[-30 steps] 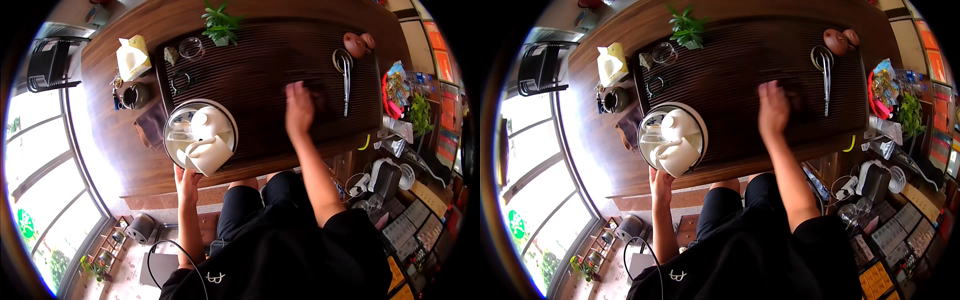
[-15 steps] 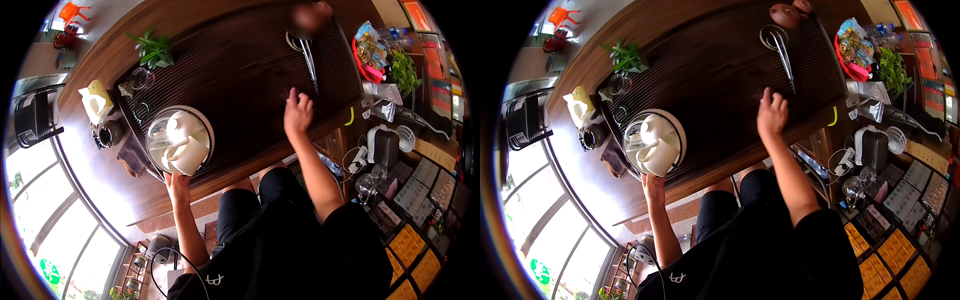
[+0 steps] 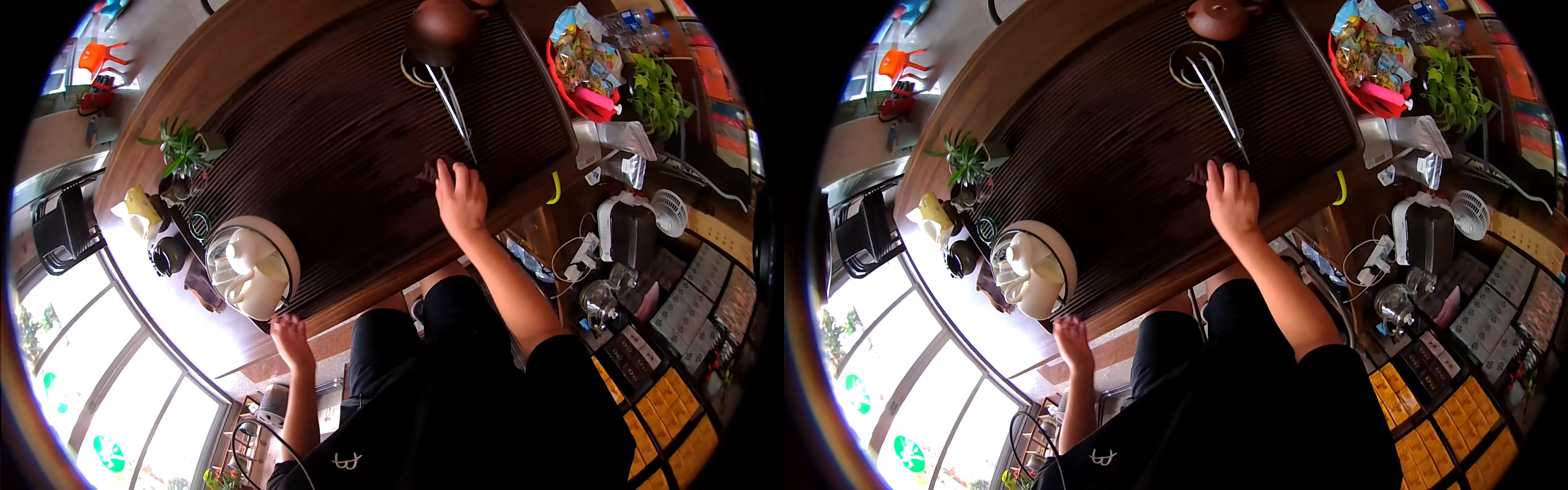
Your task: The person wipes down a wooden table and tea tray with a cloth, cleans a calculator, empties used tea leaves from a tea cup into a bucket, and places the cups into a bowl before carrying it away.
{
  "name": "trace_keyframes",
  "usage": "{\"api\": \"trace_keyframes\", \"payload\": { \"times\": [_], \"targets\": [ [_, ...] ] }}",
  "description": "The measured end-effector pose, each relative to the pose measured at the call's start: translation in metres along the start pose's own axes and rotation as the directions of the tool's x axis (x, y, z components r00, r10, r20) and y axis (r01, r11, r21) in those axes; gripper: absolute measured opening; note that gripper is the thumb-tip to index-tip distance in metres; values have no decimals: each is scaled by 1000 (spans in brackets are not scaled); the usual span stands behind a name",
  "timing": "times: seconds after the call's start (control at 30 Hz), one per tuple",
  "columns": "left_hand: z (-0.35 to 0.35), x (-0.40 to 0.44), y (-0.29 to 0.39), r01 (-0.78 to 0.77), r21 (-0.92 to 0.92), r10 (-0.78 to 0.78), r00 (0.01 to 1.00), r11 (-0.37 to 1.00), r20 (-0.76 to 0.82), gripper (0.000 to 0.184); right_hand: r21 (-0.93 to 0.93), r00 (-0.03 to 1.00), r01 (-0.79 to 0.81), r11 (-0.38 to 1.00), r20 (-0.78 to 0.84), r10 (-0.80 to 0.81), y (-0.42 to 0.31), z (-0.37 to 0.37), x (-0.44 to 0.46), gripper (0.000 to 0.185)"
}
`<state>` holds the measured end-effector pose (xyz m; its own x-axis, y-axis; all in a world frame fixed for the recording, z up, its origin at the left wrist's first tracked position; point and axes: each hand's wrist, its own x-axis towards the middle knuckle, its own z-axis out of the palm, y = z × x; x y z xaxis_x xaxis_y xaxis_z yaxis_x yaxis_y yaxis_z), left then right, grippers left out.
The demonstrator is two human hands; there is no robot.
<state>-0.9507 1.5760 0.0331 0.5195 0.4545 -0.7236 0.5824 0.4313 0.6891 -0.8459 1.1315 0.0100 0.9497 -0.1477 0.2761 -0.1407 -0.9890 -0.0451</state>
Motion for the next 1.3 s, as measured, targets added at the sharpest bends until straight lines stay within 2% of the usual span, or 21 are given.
{"api": "trace_keyframes", "payload": {
  "times": [0.1, 0.13, 0.2, 0.27, 0.3, 0.33, 0.4, 0.43, 0.47, 0.53, 0.6, 0.67, 0.7, 0.77, 0.83, 0.9, 1.0, 1.1, 1.17, 1.23, 1.3],
  "targets": [
    [37, -42, -48, -89, 239, 79, 996, 967, 50, 20, 205, 998, -29, 978, 62, 17, -10, -5, -3, 38],
    [65, -55, -54, -239, 327, 162, 956, 914, 246, 16, 317, 993, 3, 948, 110, -40, -18, -2, -6, 36],
    [158, -86, -38, -538, 368, 257, 765, 759, 590, 11, 467, 984, 63, 882, 120, -134, -35, -11, 0, 29],
    [261, -97, -23, -817, 280, 298, 469, 504, 831, 15, 466, 978, 84, 881, 129, -162, -33, -6, 7, 28],
    [306, -105, -19, -839, 363, 217, 474, 406, 853, 24, 473, 977, 87, 877, 132, -168, -28, -5, 10, 26],
    [352, -106, -23, -939, 208, 356, 299, 273, 885, 32, 504, 983, 29, 863, 143, -116, -24, 5, 4, 23],
    [424, -110, -37, -935, 300, 397, 353, 191, 847, 48, 663, 978, -153, 733, 209, 16, -10, 14, 0, 22],
    [452, -111, -43, -925, 363, 421, 377, 115, 825, 55, 522, 975, -126, 843, 222, 9, 0, 12, 0, 24],
    [476, -110, -51, -925, 363, 431, 376, 115, 820, 55, 452, 810, -324, 831, 586, -3, 12, 8, 2, 37],
    [504, -102, -69, -802, 593, 476, 496, -69, 726, 62, 341, 819, -258, 904, 573, 17, 26, -5, 8, 36],
    [515, -90, -84, -805, 588, 556, 452, -82, 698, 58, 216, 829, -199, 956, 558, 46, 38, -8, 1, 35],
    [519, -83, -93, -817, 575, 625, 426, -45, 654, 50, 223, 972, -26, 975, 234, -28, 51, -1, -16, 36],
    [520, -83, -88, -819, 571, 625, 422, -47, 657, 50, 221, 972, -29, 975, 232, -24, 58, -7, -17, 36],
    [516, -85, -73, -779, 624, 504, 565, 64, 653, 50, 193, 978, 0, 981, 204, -40, 74, -25, -13, 43],
    [514, -84, -68, -766, 641, 499, 575, 51, 648, 49, 86, 975, -38, 996, 222, 18, 101, -22, -13, 47],
    [514, -84, -58, -723, 662, 383, 679, 199, 626, 48, 15, 960, -152, 988, 242, 144, 133, -17, -5, 49],
    [516, -80, -59, -746, 648, 407, 645, 151, 647, 45, -4, 982, -102, 995, 161, 102, 186, -11, 2, 52],
    [514, -71, -64, -760, 636, 393, 629, 132, 671, 42, -61, 957, -231, 971, 166, 238, 219, -5, 25, 44],
    [512, -70, -68, -825, 560, 460, 529, 80, 713, 45, 48, 966, -232, 971, 131, 224, 223, -6, 70, 41],
    [511, -68, -68, -844, 529, 474, 505, 92, 722, 51, 96, 981, -186, 978, -26, 190, 219, 2, 129, 48],
    [509, -72, -63, -865, 494, 493, 467, 84, 734, 57, 24, 969, -161, 987, -185, 163, 214, 18, 193, 38]
  ]
}}
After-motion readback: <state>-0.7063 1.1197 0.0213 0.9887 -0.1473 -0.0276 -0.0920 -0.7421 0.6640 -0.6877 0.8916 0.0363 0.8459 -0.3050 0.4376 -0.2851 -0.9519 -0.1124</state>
